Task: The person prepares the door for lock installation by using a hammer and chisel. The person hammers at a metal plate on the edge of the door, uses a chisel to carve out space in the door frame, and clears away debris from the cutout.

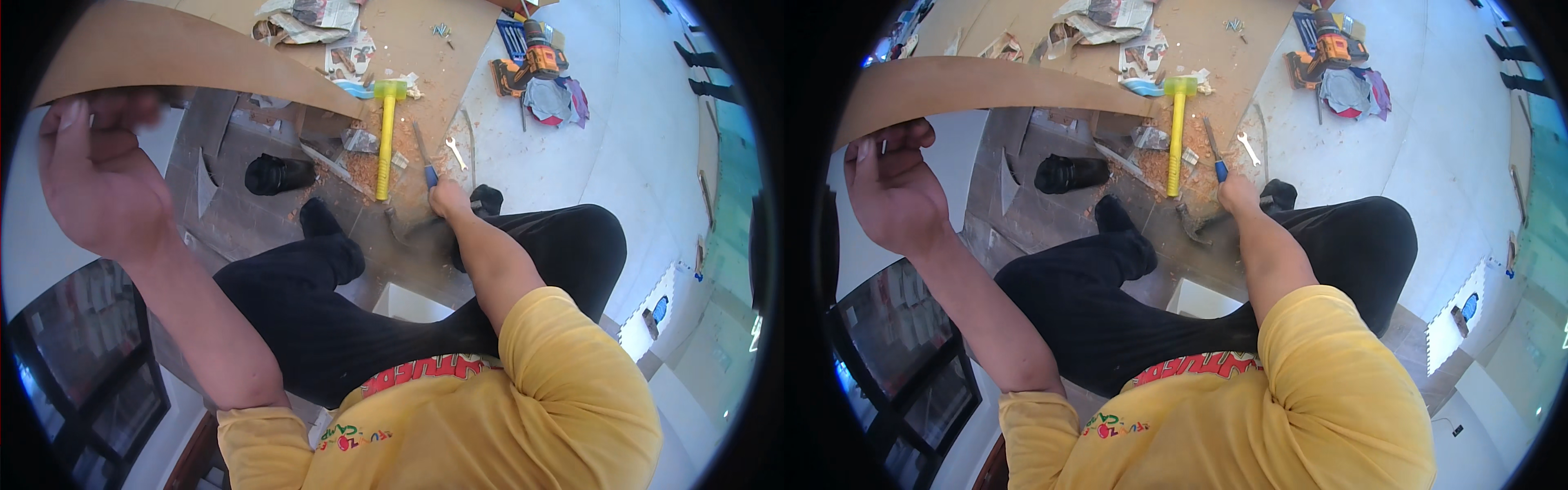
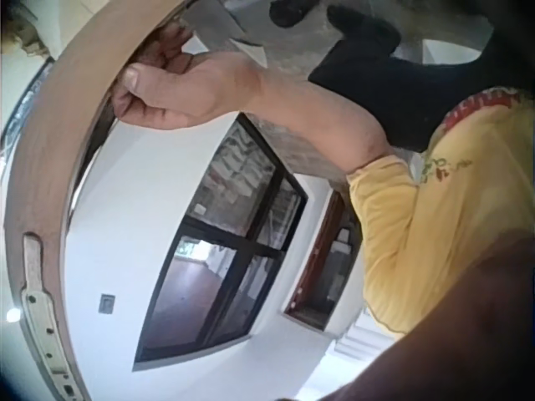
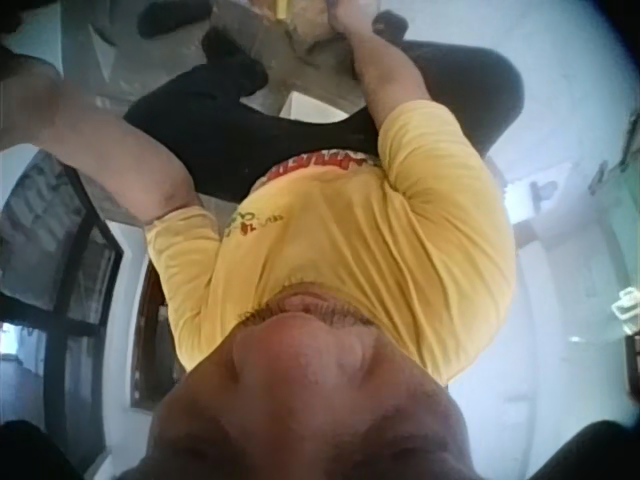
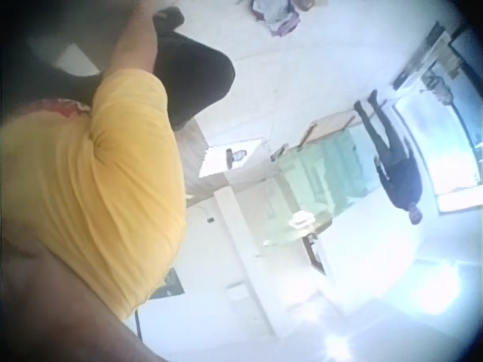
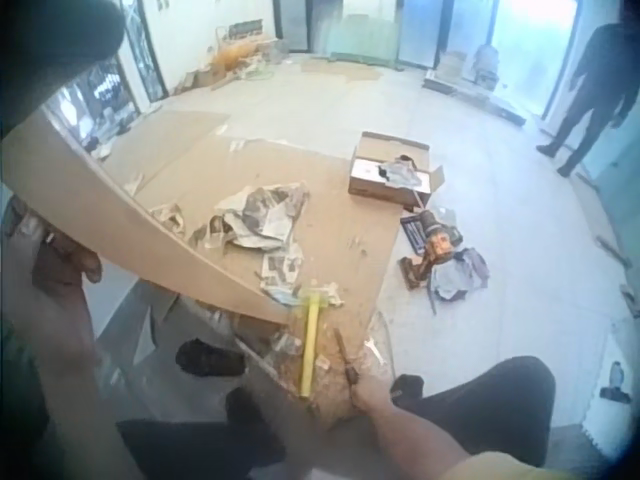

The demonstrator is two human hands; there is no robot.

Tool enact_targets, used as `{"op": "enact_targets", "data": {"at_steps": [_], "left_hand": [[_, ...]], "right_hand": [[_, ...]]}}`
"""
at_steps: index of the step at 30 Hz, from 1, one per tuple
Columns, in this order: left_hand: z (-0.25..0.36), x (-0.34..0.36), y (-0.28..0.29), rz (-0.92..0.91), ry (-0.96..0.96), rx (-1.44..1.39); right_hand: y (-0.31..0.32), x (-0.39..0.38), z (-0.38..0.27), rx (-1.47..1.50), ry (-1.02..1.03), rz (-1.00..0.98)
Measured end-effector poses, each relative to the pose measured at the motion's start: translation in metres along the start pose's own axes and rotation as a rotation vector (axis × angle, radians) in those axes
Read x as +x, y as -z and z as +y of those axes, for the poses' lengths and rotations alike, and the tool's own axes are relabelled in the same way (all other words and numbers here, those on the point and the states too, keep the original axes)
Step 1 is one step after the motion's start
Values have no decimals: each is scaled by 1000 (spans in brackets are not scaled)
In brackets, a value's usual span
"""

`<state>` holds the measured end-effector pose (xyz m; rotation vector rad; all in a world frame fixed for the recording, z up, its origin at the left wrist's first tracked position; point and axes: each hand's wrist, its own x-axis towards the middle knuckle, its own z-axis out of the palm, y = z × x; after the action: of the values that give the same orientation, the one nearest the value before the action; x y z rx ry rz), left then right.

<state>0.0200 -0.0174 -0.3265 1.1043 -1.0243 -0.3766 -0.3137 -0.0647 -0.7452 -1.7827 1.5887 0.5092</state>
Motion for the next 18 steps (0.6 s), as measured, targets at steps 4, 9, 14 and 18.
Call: {"op": "enact_targets", "data": {"at_steps": [4, 9, 14, 18], "left_hand": [[3, 6, 20, -56, 65, 0], [11, -8, -10, 41, -14, 38], [5, -21, -13, 107, -53, 95], [11, -27, -1, 105, -92, 149]], "right_hand": [[33, -26, -24, -291, 132, -147], [-15, -12, 23, -611, 448, -163], [-1, -9, -26, -775, 453, -494], [117, -80, -119, -723, 556, -388]]}}
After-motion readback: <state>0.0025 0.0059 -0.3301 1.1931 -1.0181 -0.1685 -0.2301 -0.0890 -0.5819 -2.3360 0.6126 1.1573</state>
